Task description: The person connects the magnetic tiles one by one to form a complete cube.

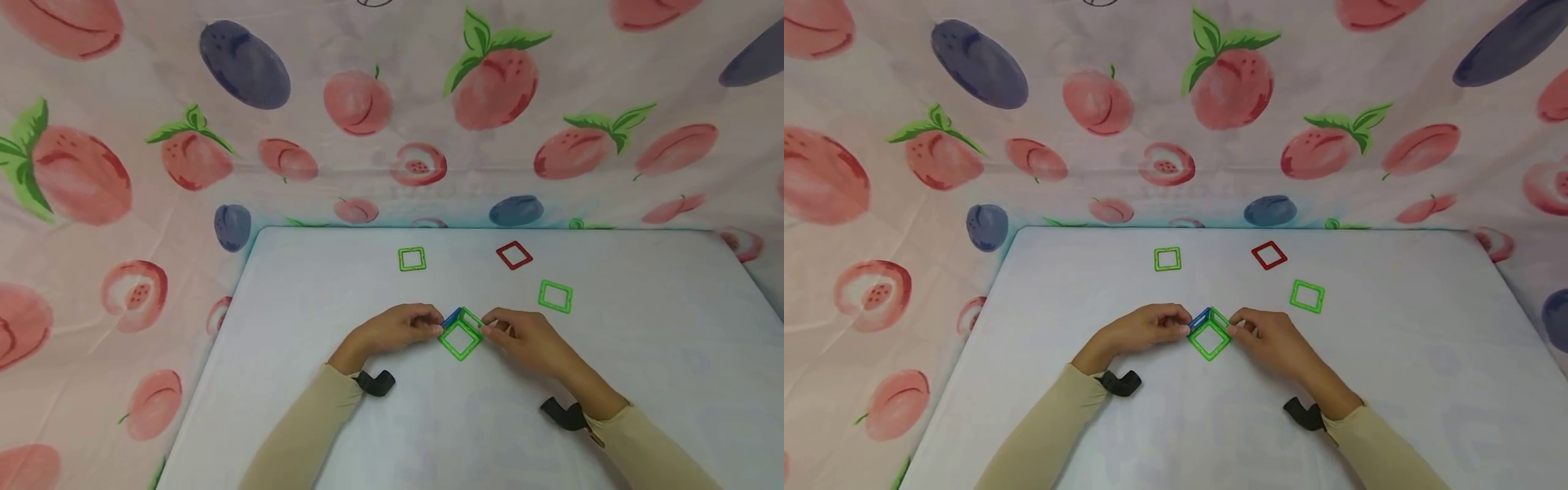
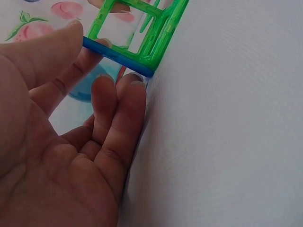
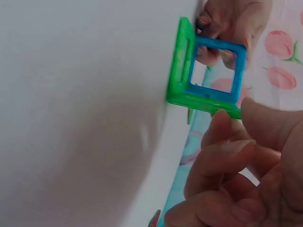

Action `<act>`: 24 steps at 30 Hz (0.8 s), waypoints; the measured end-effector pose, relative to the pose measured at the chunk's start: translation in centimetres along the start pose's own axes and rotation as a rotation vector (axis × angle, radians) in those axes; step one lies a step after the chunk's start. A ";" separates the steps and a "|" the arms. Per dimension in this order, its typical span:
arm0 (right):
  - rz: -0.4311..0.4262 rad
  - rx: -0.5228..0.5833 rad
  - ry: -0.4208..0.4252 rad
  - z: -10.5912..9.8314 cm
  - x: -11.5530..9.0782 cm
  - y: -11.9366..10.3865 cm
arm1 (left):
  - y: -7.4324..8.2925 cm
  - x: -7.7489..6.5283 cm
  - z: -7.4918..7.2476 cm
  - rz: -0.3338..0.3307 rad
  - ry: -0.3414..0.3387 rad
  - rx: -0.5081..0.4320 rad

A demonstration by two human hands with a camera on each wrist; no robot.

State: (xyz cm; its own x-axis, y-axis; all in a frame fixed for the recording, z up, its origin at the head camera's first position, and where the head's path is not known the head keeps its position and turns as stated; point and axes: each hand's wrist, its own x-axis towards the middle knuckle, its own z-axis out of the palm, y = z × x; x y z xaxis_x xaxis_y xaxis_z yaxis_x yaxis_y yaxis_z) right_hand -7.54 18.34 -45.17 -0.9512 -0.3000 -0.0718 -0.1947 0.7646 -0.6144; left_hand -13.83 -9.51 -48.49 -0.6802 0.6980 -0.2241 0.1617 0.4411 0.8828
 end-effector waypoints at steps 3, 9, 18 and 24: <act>-0.018 -0.008 0.025 0.2 0.2 0.1 | 0.0 0.0 -0.1 -0.003 -0.004 0.003; -0.045 -0.003 0.036 0.2 0.7 0.5 | 0.1 0.1 -0.2 0.009 -0.013 -0.008; -0.001 0.091 -0.046 -0.6 1.9 0.4 | 0.0 0.0 -0.4 0.024 -0.020 -0.007; 0.035 0.146 -0.120 -1.1 2.3 0.7 | -0.2 0.2 -0.3 0.012 -0.012 -0.018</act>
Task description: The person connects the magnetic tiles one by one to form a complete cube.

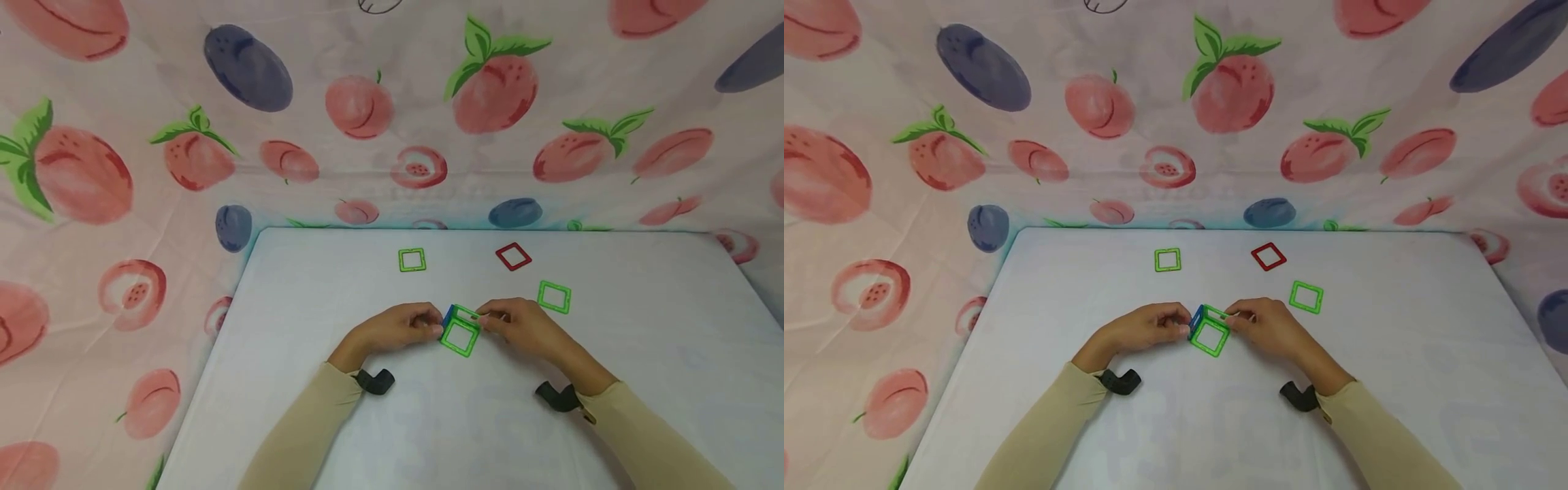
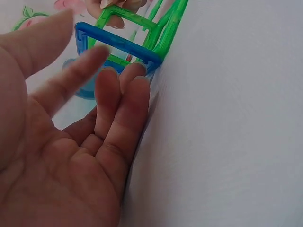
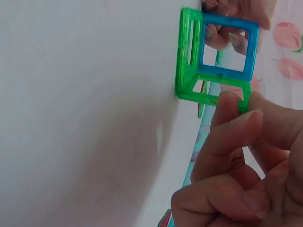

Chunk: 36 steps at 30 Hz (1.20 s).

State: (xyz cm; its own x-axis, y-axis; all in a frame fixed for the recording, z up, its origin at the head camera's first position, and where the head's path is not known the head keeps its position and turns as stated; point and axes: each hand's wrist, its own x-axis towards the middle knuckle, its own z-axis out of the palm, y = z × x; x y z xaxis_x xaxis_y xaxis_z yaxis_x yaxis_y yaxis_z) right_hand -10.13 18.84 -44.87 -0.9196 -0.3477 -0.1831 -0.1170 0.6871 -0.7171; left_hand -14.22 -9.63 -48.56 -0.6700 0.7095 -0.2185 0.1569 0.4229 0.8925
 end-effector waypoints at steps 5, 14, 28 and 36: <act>-0.029 0.033 -0.051 -0.4 0.7 0.6 | 0.1 0.4 0.0 -0.043 0.026 -0.101; -0.054 0.143 -0.204 0.3 2.3 1.0 | 0.1 0.2 0.1 -0.066 0.019 -0.138; 0.028 0.240 -0.309 0.2 4.0 1.8 | 0.2 0.4 0.3 -0.069 0.047 -0.182; 0.054 0.294 -0.391 -0.1 4.8 3.3 | 0.1 0.4 0.6 -0.062 0.059 -0.154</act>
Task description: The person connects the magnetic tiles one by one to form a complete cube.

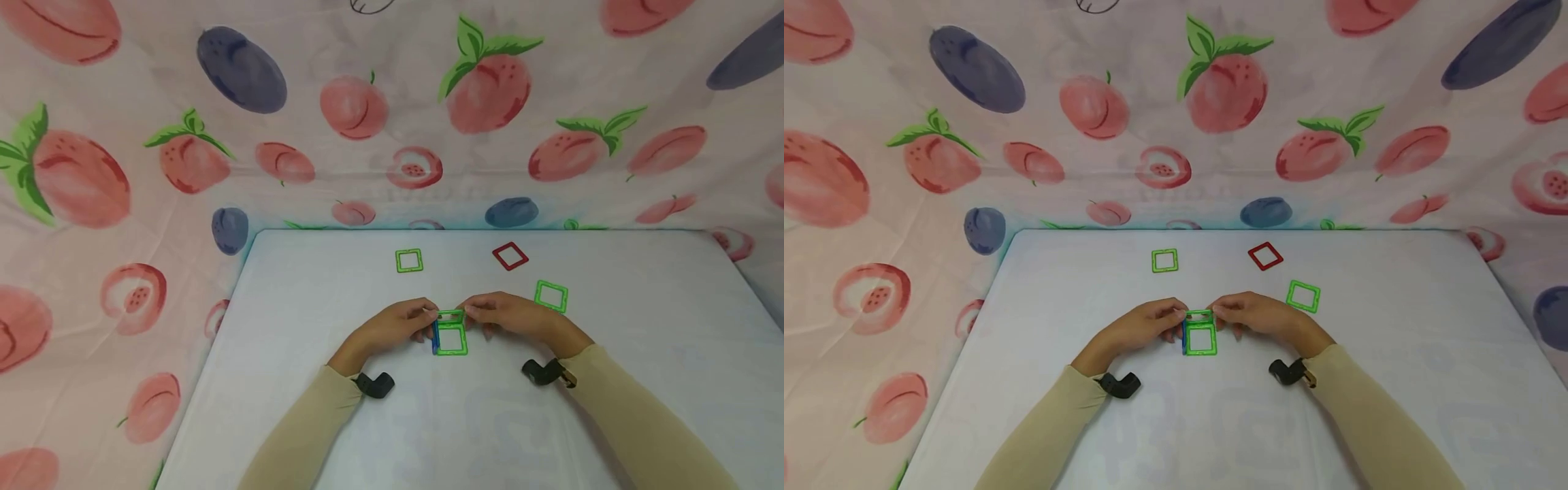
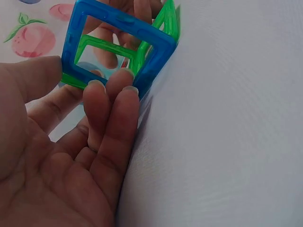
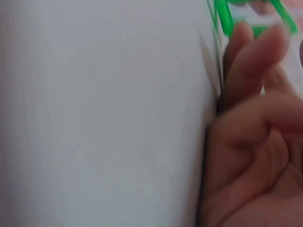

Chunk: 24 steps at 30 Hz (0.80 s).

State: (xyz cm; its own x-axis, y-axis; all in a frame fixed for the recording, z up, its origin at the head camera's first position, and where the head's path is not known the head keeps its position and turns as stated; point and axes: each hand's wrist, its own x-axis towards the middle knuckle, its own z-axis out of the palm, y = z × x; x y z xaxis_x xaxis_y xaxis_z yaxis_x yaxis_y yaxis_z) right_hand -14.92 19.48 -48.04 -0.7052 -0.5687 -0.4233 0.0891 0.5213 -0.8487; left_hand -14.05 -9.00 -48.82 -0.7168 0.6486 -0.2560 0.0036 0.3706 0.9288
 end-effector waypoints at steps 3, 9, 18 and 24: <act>0.019 0.040 -0.027 -0.3 0.2 0.0 | 0.2 -0.2 0.0 -0.001 0.000 0.001; 0.052 0.089 -0.036 0.1 0.5 -0.5 | 0.0 -0.3 -0.1 0.004 -0.002 -0.020; 0.103 0.134 0.018 0.9 0.7 -0.7 | -0.4 -0.3 -0.2 0.024 -0.020 -0.010; 0.117 0.145 0.021 1.1 0.9 -0.6 | -0.7 -0.4 -0.2 0.021 -0.019 0.001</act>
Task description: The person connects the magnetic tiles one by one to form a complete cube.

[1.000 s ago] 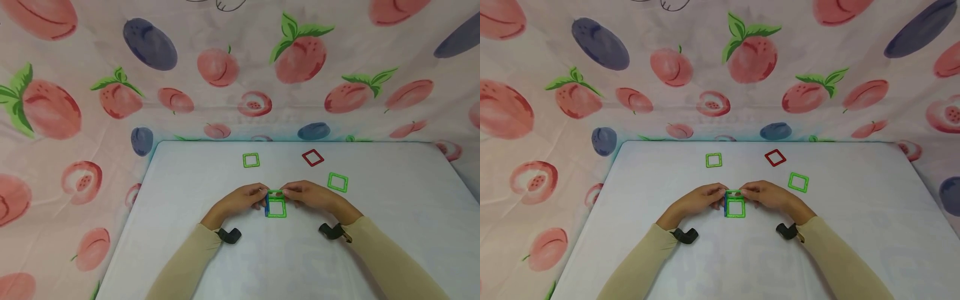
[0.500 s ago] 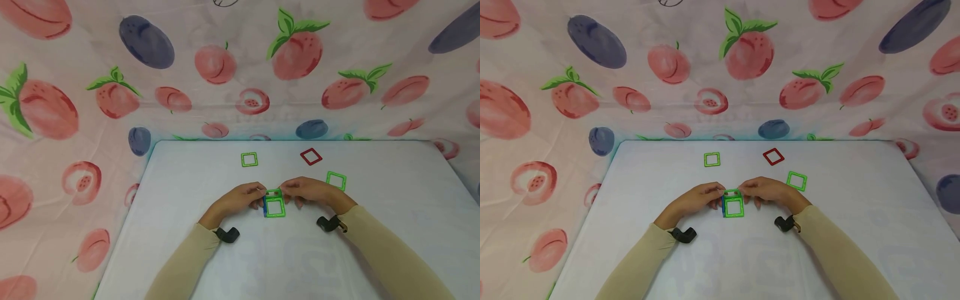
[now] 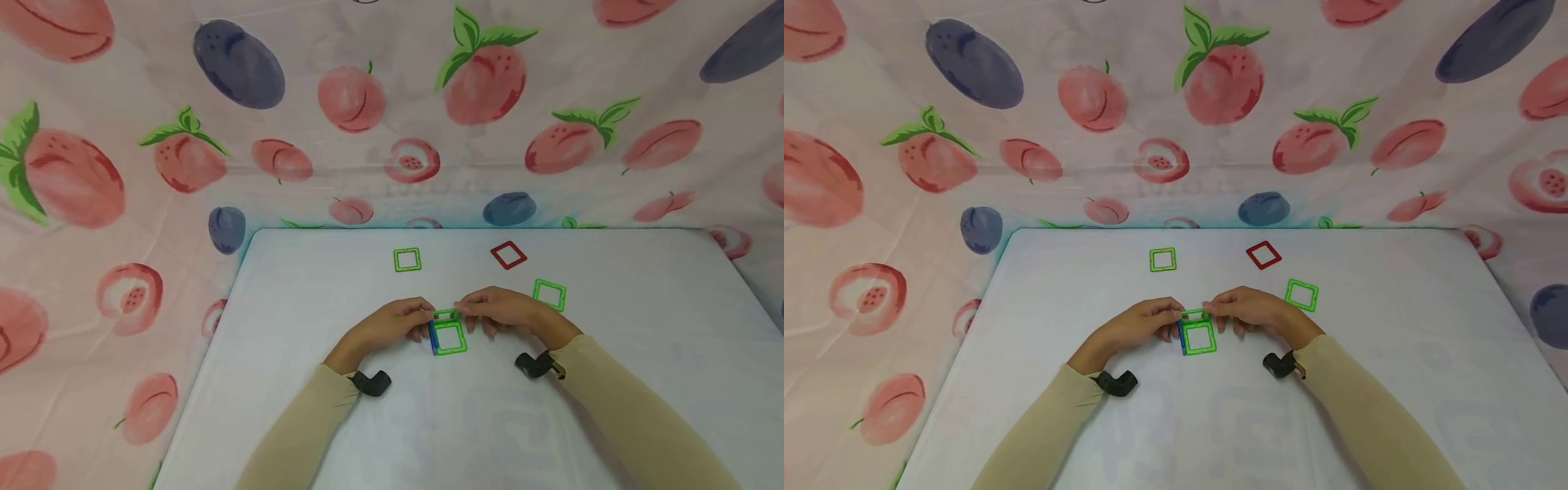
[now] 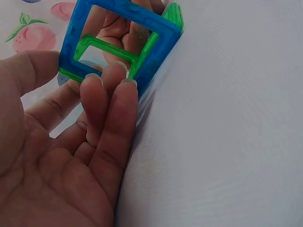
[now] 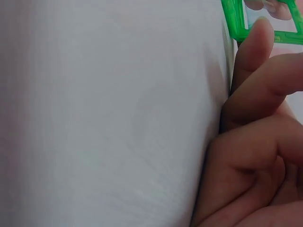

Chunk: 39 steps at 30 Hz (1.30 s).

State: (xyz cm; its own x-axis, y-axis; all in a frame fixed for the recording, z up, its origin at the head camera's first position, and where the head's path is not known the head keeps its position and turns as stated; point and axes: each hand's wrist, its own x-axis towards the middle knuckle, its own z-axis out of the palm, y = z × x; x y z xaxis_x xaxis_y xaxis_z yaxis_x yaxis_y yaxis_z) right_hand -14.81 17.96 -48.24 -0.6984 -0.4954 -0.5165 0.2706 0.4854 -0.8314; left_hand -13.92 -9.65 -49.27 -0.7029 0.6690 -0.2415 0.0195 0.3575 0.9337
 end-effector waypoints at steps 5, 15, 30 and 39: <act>0.002 0.000 0.003 -0.1 -0.1 -0.1 | 0.3 -0.1 0.0 -0.010 0.000 -0.009; 0.002 -0.008 -0.002 -0.3 -0.1 -0.3 | 0.7 -0.1 0.0 -0.021 -0.003 -0.004; 0.022 -0.003 -0.004 -0.9 0.3 -0.5 | 0.8 0.2 0.0 -0.029 -0.007 -0.005; 0.017 -0.005 0.014 -0.9 0.2 -0.3 | 0.9 0.4 0.1 -0.045 -0.005 -0.013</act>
State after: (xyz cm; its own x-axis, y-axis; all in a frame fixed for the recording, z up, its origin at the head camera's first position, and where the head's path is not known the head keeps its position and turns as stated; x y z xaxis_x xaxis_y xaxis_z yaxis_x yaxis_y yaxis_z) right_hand -15.63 18.38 -47.91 -0.7029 -0.4768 -0.5278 0.2796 0.4971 -0.8214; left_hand -14.12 -9.01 -48.53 -0.6991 0.6560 -0.2845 -0.0209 0.3789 0.9252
